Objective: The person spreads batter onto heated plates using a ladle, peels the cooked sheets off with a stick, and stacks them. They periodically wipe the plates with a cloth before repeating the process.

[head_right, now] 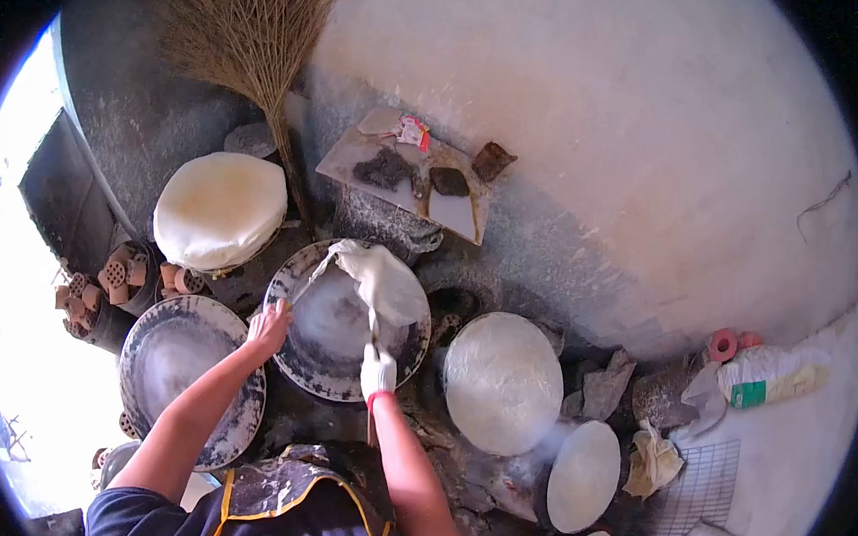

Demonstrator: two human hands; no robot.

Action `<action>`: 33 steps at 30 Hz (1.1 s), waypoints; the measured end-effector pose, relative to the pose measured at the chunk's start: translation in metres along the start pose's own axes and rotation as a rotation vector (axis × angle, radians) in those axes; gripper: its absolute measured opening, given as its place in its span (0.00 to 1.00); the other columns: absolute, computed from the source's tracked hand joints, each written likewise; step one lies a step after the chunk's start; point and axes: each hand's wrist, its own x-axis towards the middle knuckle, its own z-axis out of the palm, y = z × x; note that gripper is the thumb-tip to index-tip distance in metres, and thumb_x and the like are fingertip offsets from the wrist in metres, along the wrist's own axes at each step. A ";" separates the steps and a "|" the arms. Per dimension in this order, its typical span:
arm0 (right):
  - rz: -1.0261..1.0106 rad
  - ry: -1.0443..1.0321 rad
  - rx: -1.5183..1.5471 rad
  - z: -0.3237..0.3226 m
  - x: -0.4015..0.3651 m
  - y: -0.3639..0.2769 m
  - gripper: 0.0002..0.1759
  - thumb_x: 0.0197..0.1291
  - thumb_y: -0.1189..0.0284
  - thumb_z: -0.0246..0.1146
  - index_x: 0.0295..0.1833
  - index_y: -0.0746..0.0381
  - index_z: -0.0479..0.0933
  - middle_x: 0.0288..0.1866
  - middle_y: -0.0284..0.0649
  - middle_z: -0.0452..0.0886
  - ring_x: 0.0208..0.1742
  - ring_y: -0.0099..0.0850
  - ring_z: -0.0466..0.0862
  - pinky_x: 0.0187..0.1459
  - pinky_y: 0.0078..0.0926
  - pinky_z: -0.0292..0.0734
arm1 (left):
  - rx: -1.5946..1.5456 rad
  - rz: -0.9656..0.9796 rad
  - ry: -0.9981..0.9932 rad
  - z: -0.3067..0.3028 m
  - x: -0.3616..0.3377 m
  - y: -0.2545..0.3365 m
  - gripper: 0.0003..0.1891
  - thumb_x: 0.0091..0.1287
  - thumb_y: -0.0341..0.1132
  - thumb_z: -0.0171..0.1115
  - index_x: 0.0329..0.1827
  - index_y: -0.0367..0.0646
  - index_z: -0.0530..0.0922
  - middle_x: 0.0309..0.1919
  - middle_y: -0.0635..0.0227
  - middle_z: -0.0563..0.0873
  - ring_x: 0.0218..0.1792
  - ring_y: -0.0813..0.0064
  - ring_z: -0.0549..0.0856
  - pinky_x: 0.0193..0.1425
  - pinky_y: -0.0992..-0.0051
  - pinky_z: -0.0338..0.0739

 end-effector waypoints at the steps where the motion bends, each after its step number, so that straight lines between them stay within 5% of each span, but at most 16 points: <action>1: 0.221 -0.104 0.158 0.002 -0.014 -0.031 0.23 0.62 0.60 0.58 0.63 0.51 0.72 0.23 0.35 0.74 0.13 0.23 0.69 0.13 0.22 0.61 | -0.005 -0.004 0.028 -0.002 -0.008 0.002 0.27 0.58 0.39 0.63 0.60 0.46 0.65 0.49 0.42 0.75 0.48 0.48 0.81 0.47 0.55 0.75; 2: 0.272 -0.136 0.235 -0.004 -0.023 -0.048 0.23 0.61 0.61 0.59 0.62 0.52 0.72 0.19 0.30 0.69 0.11 0.20 0.63 0.11 0.20 0.54 | -0.009 -0.006 0.061 -0.008 -0.013 0.002 0.25 0.58 0.37 0.62 0.59 0.46 0.66 0.48 0.43 0.75 0.47 0.49 0.81 0.47 0.55 0.75; 6: -0.036 0.186 0.139 -0.023 -0.014 0.000 0.17 0.62 0.62 0.59 0.55 0.54 0.78 0.16 0.29 0.69 0.12 0.19 0.66 0.13 0.20 0.59 | 0.108 0.047 0.242 -0.036 -0.037 -0.020 0.32 0.52 0.26 0.58 0.64 0.50 0.65 0.44 0.49 0.74 0.44 0.52 0.80 0.44 0.57 0.75; 9: -0.369 0.038 -0.135 0.011 0.048 0.036 0.14 0.63 0.63 0.57 0.52 0.55 0.78 0.16 0.28 0.68 0.12 0.20 0.66 0.13 0.21 0.58 | 0.154 0.084 0.288 -0.033 -0.050 -0.039 0.35 0.52 0.26 0.57 0.68 0.57 0.65 0.41 0.52 0.73 0.41 0.54 0.80 0.43 0.58 0.75; 11: 0.085 -0.199 -0.043 0.009 -0.011 -0.058 0.12 0.64 0.61 0.58 0.46 0.57 0.77 0.19 0.28 0.70 0.13 0.18 0.63 0.14 0.18 0.56 | 0.162 0.096 0.292 -0.041 -0.072 -0.046 0.34 0.52 0.26 0.57 0.67 0.58 0.66 0.40 0.53 0.73 0.40 0.55 0.79 0.42 0.58 0.74; 13: 0.171 -0.369 0.056 -0.023 -0.021 -0.071 0.13 0.64 0.61 0.58 0.49 0.56 0.77 0.20 0.29 0.70 0.13 0.17 0.63 0.14 0.17 0.56 | 0.164 0.102 0.307 -0.057 -0.096 -0.050 0.34 0.52 0.26 0.56 0.66 0.60 0.68 0.39 0.54 0.72 0.39 0.56 0.79 0.41 0.59 0.74; 17: 0.076 0.164 0.152 -0.044 -0.003 -0.035 0.19 0.63 0.63 0.58 0.58 0.57 0.76 0.19 0.29 0.70 0.11 0.18 0.63 0.13 0.19 0.56 | 0.121 -0.006 0.305 -0.055 -0.133 -0.074 0.31 0.53 0.24 0.55 0.62 0.61 0.72 0.36 0.57 0.71 0.38 0.56 0.78 0.38 0.61 0.75; 18: -0.208 0.171 0.052 -0.039 0.033 0.002 0.19 0.62 0.62 0.58 0.55 0.59 0.77 0.18 0.29 0.70 0.11 0.19 0.65 0.13 0.20 0.58 | 0.127 0.011 0.312 -0.058 -0.140 -0.070 0.31 0.53 0.24 0.55 0.62 0.61 0.73 0.36 0.57 0.71 0.37 0.56 0.78 0.38 0.61 0.75; 19: -0.814 0.235 -0.371 -0.025 0.065 0.025 0.18 0.62 0.62 0.58 0.54 0.59 0.78 0.18 0.29 0.71 0.12 0.18 0.66 0.14 0.19 0.59 | 0.134 0.030 0.320 -0.059 -0.145 -0.068 0.30 0.53 0.23 0.55 0.62 0.61 0.73 0.36 0.57 0.70 0.37 0.56 0.78 0.38 0.61 0.75; 21: -0.250 -0.257 -0.225 0.007 0.020 -0.038 0.20 0.63 0.62 0.57 0.56 0.62 0.77 0.24 0.31 0.78 0.18 0.21 0.72 0.21 0.23 0.67 | 0.114 0.005 0.320 -0.052 -0.155 -0.062 0.30 0.54 0.23 0.55 0.61 0.60 0.74 0.36 0.57 0.71 0.37 0.55 0.78 0.38 0.60 0.75; 22: 0.042 -0.333 -0.157 0.012 -0.003 -0.069 0.20 0.63 0.63 0.57 0.58 0.59 0.76 0.22 0.29 0.74 0.15 0.19 0.66 0.17 0.20 0.61 | 0.077 0.010 0.347 -0.053 -0.163 -0.057 0.29 0.54 0.23 0.55 0.61 0.59 0.74 0.36 0.57 0.71 0.36 0.55 0.78 0.38 0.60 0.75; 25: 0.140 -0.497 -0.150 -0.035 -0.010 -0.076 0.21 0.63 0.63 0.58 0.61 0.56 0.74 0.20 0.27 0.70 0.13 0.16 0.62 0.15 0.17 0.55 | 0.013 -0.024 0.381 -0.058 -0.192 -0.056 0.27 0.54 0.24 0.55 0.59 0.55 0.75 0.35 0.57 0.72 0.35 0.55 0.79 0.37 0.60 0.75; 27: 0.083 -0.287 -0.216 -0.060 -0.001 -0.069 0.19 0.63 0.66 0.58 0.59 0.59 0.76 0.23 0.29 0.74 0.15 0.15 0.64 0.17 0.17 0.59 | -0.023 -0.075 0.400 -0.051 -0.202 -0.063 0.26 0.54 0.23 0.56 0.58 0.53 0.76 0.35 0.57 0.73 0.34 0.54 0.79 0.36 0.61 0.75; 29: -0.125 -0.215 -0.085 -0.044 0.028 -0.049 0.19 0.63 0.66 0.58 0.56 0.64 0.77 0.27 0.31 0.77 0.18 0.14 0.68 0.20 0.15 0.63 | -0.201 -0.026 0.483 -0.041 -0.213 -0.071 0.24 0.53 0.22 0.58 0.55 0.50 0.77 0.35 0.57 0.74 0.34 0.54 0.79 0.35 0.63 0.75; 31: -0.516 -0.308 -0.342 -0.008 0.041 -0.051 0.18 0.64 0.65 0.57 0.55 0.63 0.78 0.25 0.31 0.77 0.19 0.14 0.69 0.20 0.16 0.63 | -0.207 -0.017 0.520 -0.038 -0.214 -0.059 0.23 0.52 0.22 0.60 0.54 0.46 0.78 0.33 0.57 0.75 0.33 0.55 0.80 0.37 0.65 0.75; 33: 0.061 -0.507 -0.323 -0.007 0.011 -0.084 0.17 0.64 0.64 0.57 0.55 0.58 0.78 0.22 0.28 0.74 0.16 0.15 0.67 0.17 0.17 0.60 | -0.362 0.041 0.540 -0.038 -0.215 -0.044 0.22 0.51 0.23 0.62 0.52 0.42 0.77 0.33 0.58 0.76 0.32 0.56 0.79 0.38 0.67 0.75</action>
